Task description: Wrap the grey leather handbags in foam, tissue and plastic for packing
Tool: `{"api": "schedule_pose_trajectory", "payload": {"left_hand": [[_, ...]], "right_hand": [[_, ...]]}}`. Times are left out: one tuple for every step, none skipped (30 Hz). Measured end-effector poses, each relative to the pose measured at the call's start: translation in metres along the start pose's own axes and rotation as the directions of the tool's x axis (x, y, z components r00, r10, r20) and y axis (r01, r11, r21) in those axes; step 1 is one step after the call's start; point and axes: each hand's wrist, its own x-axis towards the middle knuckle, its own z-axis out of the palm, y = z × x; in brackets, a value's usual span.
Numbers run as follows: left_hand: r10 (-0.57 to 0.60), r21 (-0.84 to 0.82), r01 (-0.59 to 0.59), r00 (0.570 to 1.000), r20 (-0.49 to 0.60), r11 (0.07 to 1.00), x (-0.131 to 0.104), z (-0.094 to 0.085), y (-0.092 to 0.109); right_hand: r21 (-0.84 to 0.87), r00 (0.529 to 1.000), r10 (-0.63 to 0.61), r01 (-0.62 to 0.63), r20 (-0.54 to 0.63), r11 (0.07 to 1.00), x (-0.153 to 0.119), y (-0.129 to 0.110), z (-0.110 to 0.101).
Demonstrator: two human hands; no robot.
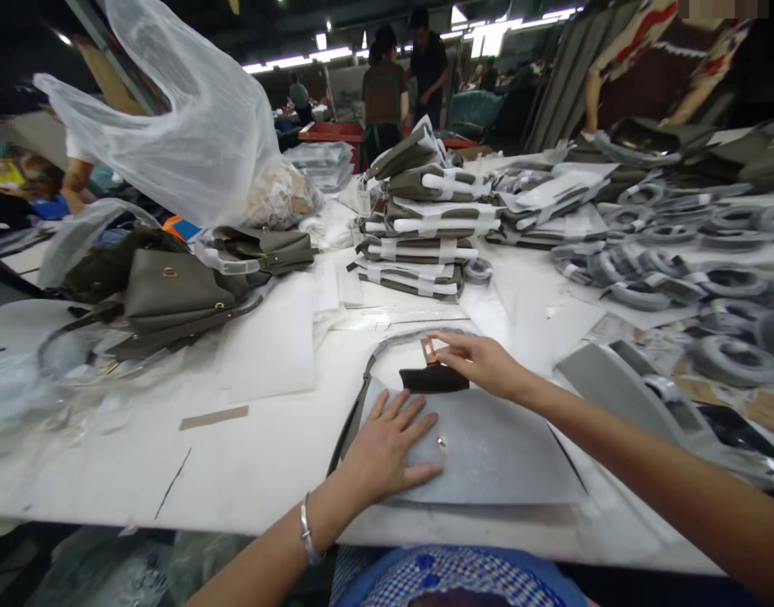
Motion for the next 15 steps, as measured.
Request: {"api": "schedule_pose_trajectory", "payload": {"left_hand": [[0.003,-0.004,-0.003,1.0,-0.008,1.0,0.0,0.0,0.0],[0.007,-0.011,-0.007,1.0,-0.017,1.0,0.0,-0.001,0.001],[0.009,-0.021,-0.01,1.0,-0.027,1.0,0.0,-0.001,0.001],[0.013,-0.035,-0.014,0.999,-0.037,0.999,0.001,-0.002,0.002],[0.016,-0.05,-0.019,0.999,-0.045,0.999,0.001,-0.002,0.002],[0.017,-0.064,-0.021,0.998,-0.054,0.998,0.001,-0.002,0.003],[0.017,-0.076,-0.021,0.998,-0.06,0.997,0.001,-0.002,0.003],[0.016,-0.084,-0.021,0.998,-0.062,0.996,0.0,-0.002,0.004],[0.014,-0.088,-0.02,0.998,-0.064,0.996,0.0,-0.002,0.004],[0.014,-0.088,-0.02,0.998,-0.065,0.996,0.0,-0.002,0.005],[0.014,-0.087,-0.019,0.998,-0.066,0.996,0.0,-0.002,0.005],[0.015,-0.084,-0.021,0.998,-0.068,0.996,0.0,-0.002,0.005],[0.016,-0.08,-0.022,0.997,-0.071,0.997,0.0,-0.002,0.005],[0.018,-0.076,-0.024,0.997,-0.077,0.997,-0.001,-0.002,0.005],[0.02,-0.073,-0.026,0.996,-0.082,0.997,-0.001,-0.002,0.005]], "right_hand": [[0.043,0.999,-0.043,0.043,0.005,0.998,-0.015,-0.006,0.001],[0.075,0.997,-0.08,0.079,0.015,0.994,-0.031,-0.01,0.003],[0.089,0.993,-0.112,0.109,0.029,0.99,-0.046,-0.013,0.006],[0.083,0.989,-0.141,0.137,0.048,0.987,-0.06,-0.014,0.011],[0.067,0.982,-0.175,0.17,0.07,0.983,-0.071,-0.012,0.017],[0.044,0.973,-0.214,0.211,0.085,0.976,-0.079,-0.008,0.023],[0.013,0.961,-0.259,0.259,0.094,0.966,-0.085,-0.003,0.029],[-0.019,0.947,-0.305,0.309,0.096,0.951,-0.089,0.002,0.034],[-0.047,0.933,-0.348,0.354,0.093,0.934,-0.091,0.008,0.039],[-0.066,0.918,-0.386,0.392,0.092,0.917,-0.092,0.013,0.043],[-0.076,0.903,-0.42,0.427,0.091,0.901,-0.092,0.017,0.046],[-0.08,0.889,-0.448,0.455,0.093,0.887,-0.092,0.02,0.047],[-0.082,0.877,-0.471,0.479,0.098,0.874,-0.092,0.021,0.048],[-0.083,0.866,-0.491,0.499,0.1,0.863,-0.092,0.021,0.048],[-0.085,0.858,-0.504,0.512,0.098,0.855,-0.093,0.02,0.048]]}}
